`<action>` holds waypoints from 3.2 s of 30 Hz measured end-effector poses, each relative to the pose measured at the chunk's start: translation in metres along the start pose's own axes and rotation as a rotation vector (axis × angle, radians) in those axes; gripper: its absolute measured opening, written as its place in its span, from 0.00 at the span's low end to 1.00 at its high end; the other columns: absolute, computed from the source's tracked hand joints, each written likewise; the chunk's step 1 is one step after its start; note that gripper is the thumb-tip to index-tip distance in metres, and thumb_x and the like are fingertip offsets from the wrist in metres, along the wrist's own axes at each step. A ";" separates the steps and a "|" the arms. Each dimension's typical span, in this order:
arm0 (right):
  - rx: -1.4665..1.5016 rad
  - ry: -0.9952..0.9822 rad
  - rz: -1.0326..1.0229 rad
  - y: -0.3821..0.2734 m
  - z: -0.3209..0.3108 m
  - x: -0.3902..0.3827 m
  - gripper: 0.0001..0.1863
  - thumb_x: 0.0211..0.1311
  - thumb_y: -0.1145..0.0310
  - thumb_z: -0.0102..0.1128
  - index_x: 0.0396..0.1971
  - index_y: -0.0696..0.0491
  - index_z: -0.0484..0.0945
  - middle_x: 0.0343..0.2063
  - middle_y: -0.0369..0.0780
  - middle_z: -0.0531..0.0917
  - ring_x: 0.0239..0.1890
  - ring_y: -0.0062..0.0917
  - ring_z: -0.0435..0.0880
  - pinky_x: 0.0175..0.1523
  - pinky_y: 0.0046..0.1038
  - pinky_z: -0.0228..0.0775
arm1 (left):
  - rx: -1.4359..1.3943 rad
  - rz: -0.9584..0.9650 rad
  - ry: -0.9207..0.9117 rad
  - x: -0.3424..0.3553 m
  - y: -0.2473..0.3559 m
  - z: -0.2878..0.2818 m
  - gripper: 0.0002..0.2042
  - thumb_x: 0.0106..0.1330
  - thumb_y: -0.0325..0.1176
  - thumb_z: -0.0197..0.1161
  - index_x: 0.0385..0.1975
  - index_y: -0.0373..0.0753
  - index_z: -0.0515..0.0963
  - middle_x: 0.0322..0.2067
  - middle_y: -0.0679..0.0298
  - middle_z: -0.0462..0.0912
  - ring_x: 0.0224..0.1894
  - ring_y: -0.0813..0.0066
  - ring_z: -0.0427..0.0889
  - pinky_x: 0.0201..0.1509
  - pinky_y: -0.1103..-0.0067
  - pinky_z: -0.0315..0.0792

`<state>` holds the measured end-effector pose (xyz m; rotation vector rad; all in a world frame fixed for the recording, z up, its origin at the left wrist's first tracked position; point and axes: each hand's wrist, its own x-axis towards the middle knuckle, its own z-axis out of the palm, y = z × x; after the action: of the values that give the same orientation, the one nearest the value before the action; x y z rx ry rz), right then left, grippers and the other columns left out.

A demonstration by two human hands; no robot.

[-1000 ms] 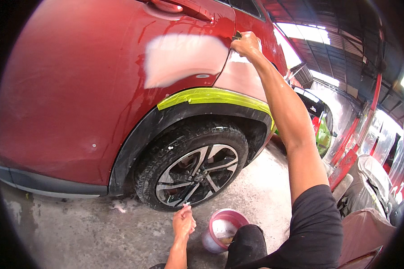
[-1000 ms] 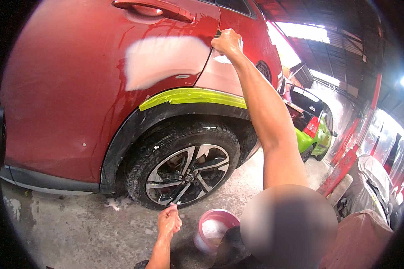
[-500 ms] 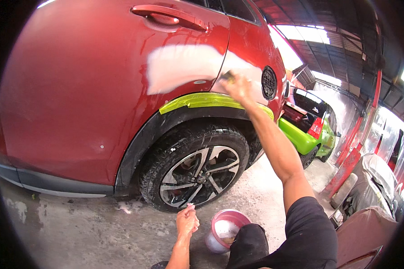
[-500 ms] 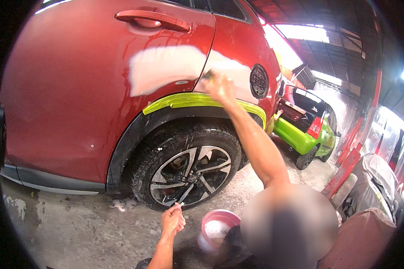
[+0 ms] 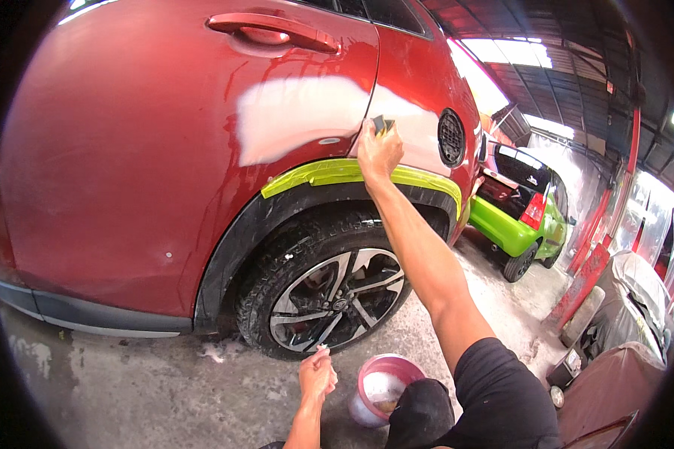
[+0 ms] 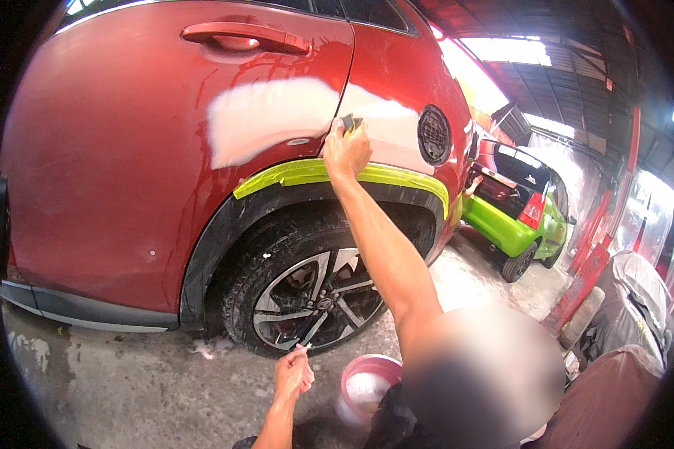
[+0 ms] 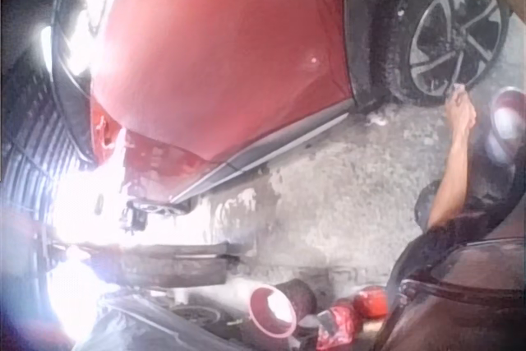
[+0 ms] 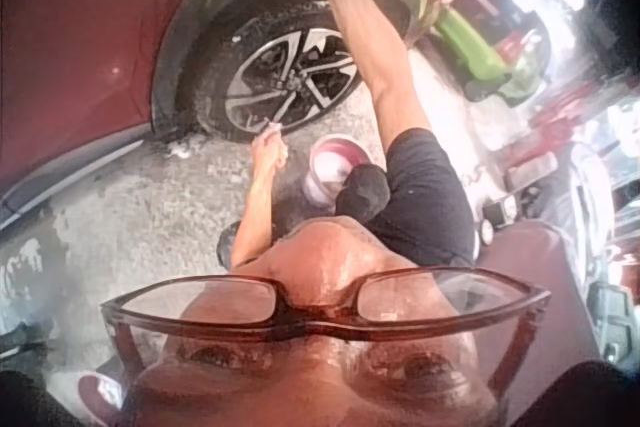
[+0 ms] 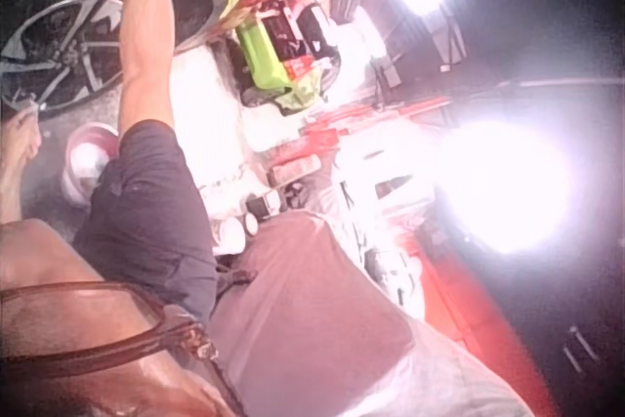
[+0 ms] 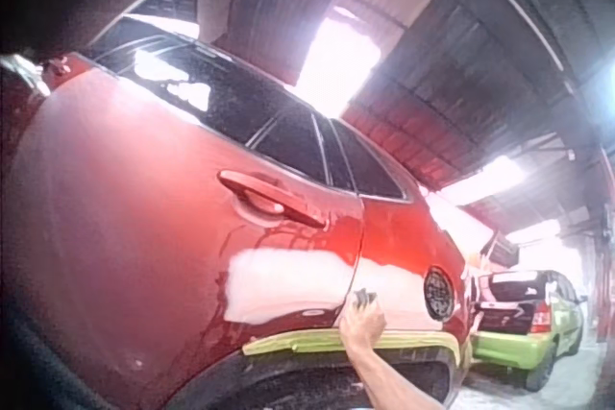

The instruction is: The person scrubs the rear wheel arch and side panel of a red car using a sponge and soapy water from a pink bucket. They repeatedly dip the sponge into the bucket and scrub the same area around the wheel arch and fuel cap.

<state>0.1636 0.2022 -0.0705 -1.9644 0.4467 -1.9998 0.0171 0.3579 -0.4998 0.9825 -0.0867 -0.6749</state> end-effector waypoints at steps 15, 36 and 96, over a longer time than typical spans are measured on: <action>-0.047 -0.153 -0.119 -0.006 0.006 0.084 0.18 0.57 0.53 0.65 0.33 0.54 0.82 0.33 0.51 0.87 0.40 0.48 0.86 0.47 0.46 0.75 | 0.013 -0.005 0.017 0.006 0.000 0.000 0.12 0.73 0.33 0.59 0.50 0.35 0.80 0.14 0.63 0.74 0.09 0.80 0.68 0.08 0.81 0.55; -0.121 -0.518 -0.511 0.020 -0.058 0.043 0.18 0.61 0.54 0.64 0.41 0.53 0.85 0.31 0.51 0.86 0.37 0.47 0.86 0.43 0.45 0.75 | -0.114 -0.003 -0.027 -0.007 0.004 -0.004 0.07 0.73 0.34 0.61 0.42 0.38 0.80 0.17 0.71 0.71 0.11 0.84 0.64 0.11 0.83 0.53; 0.052 -0.392 -0.848 0.042 -0.034 0.004 0.09 0.59 0.68 0.68 0.39 0.53 0.81 0.34 0.45 0.82 0.42 0.42 0.80 0.49 0.39 0.71 | 0.021 -0.013 -0.010 0.000 -0.008 0.005 0.11 0.73 0.35 0.60 0.49 0.38 0.80 0.17 0.66 0.75 0.11 0.82 0.68 0.10 0.84 0.56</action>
<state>0.1297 0.1625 -0.0853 -2.6996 -0.6285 -1.8781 0.0115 0.3513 -0.5033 1.0010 -0.0960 -0.6922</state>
